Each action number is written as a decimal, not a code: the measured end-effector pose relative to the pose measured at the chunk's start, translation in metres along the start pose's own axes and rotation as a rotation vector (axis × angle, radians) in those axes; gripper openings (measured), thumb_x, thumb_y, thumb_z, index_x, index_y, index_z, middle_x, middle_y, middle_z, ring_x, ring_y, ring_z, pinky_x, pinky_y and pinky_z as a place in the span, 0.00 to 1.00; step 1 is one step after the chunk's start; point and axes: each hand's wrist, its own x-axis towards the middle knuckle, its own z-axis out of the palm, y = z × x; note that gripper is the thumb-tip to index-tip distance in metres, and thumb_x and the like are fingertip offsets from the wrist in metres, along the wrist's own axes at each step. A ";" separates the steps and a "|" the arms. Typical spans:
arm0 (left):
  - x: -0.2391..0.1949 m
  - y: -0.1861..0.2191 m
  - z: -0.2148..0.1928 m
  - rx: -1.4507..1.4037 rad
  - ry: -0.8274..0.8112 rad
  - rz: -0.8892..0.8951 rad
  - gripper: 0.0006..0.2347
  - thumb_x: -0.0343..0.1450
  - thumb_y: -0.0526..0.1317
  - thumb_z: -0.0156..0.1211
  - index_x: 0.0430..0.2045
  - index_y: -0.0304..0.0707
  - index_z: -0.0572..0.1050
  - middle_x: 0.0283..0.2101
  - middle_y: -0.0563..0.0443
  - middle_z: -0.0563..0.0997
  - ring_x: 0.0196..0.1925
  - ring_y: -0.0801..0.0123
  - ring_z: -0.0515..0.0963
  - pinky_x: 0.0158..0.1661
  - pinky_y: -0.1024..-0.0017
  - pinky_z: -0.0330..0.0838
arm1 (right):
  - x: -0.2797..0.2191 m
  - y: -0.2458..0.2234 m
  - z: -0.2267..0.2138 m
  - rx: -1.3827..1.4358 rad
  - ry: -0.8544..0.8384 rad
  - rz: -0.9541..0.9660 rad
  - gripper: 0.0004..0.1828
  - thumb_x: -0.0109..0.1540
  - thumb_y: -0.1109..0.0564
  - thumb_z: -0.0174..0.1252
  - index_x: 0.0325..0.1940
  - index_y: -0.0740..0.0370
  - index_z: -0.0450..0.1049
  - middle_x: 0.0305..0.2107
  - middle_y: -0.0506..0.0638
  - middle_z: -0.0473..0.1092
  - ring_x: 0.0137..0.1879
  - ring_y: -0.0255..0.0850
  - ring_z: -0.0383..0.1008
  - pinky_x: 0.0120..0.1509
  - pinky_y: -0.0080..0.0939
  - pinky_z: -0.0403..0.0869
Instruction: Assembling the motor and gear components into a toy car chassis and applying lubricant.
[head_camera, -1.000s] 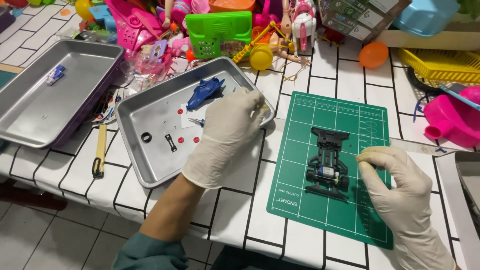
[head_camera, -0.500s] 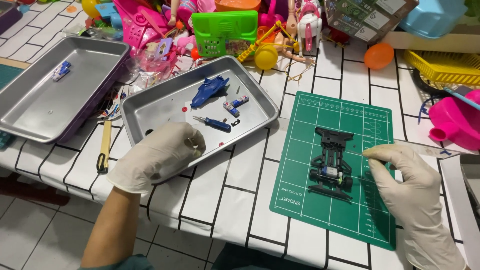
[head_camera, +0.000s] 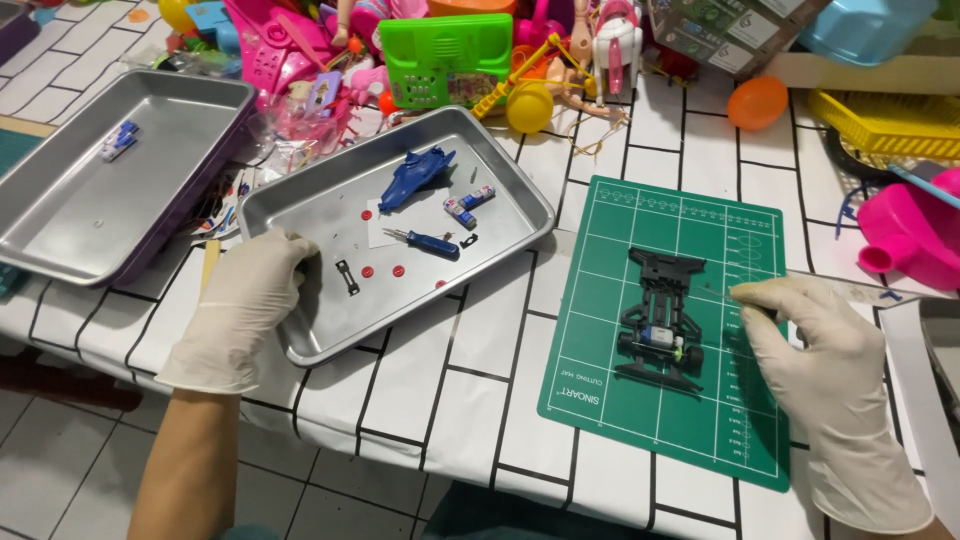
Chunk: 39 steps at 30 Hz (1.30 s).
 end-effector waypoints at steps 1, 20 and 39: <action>0.001 0.000 0.002 0.001 -0.002 0.012 0.12 0.66 0.31 0.52 0.35 0.48 0.81 0.42 0.47 0.81 0.39 0.46 0.84 0.40 0.53 0.75 | -0.001 0.008 0.003 -0.006 0.005 0.010 0.10 0.63 0.72 0.61 0.46 0.66 0.83 0.41 0.53 0.78 0.50 0.42 0.76 0.55 0.38 0.72; 0.005 0.011 -0.016 -0.015 -0.036 -0.174 0.15 0.66 0.37 0.53 0.40 0.63 0.83 0.39 0.54 0.87 0.42 0.55 0.85 0.40 0.59 0.77 | 0.011 0.059 0.026 -0.400 -0.158 0.162 0.13 0.63 0.56 0.56 0.46 0.45 0.85 0.46 0.40 0.78 0.49 0.40 0.77 0.45 0.45 0.75; -0.026 0.225 -0.065 -0.393 0.138 0.771 0.20 0.73 0.45 0.65 0.55 0.40 0.66 0.37 0.40 0.79 0.27 0.51 0.78 0.20 0.54 0.72 | 0.012 0.054 0.028 -0.293 -0.122 0.110 0.11 0.63 0.59 0.59 0.43 0.49 0.85 0.43 0.41 0.79 0.47 0.40 0.78 0.44 0.43 0.75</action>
